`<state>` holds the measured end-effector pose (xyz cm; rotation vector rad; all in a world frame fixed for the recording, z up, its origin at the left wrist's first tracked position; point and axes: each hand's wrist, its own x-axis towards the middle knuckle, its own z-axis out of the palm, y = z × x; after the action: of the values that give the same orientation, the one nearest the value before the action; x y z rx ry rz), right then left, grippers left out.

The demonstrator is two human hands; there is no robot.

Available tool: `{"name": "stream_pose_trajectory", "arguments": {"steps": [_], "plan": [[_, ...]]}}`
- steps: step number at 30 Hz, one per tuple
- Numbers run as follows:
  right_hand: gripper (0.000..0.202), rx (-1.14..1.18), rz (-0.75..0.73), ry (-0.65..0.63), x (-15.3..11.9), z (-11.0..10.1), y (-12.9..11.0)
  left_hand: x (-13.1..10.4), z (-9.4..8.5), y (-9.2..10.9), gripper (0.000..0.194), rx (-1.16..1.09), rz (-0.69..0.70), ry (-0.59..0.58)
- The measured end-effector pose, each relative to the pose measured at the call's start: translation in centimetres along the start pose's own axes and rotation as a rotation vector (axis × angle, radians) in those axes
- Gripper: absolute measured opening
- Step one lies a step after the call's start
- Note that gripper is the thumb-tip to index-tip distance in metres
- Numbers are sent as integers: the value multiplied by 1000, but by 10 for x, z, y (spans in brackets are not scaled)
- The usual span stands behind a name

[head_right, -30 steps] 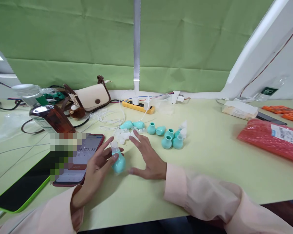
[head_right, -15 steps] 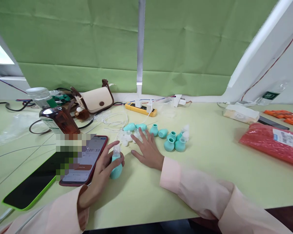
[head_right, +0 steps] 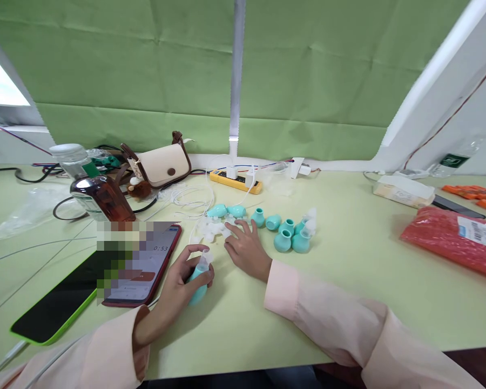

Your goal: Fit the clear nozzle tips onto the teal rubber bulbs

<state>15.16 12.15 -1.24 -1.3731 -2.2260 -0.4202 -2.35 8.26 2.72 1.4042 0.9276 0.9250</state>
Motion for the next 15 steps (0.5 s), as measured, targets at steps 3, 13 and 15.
{"name": "stream_pose_trajectory", "arguments": {"steps": [3,13,15], "plan": [[20,3,-29,1,1,-1,0,0,1,0,29,-2,-14,-15],[22,88,70,-48,4,-4,-4,-2,2,0,28,14,-22,-35],[20,152,51,-36,3,-2,-2,-2,2,1,29,14,-27,-34]]}}
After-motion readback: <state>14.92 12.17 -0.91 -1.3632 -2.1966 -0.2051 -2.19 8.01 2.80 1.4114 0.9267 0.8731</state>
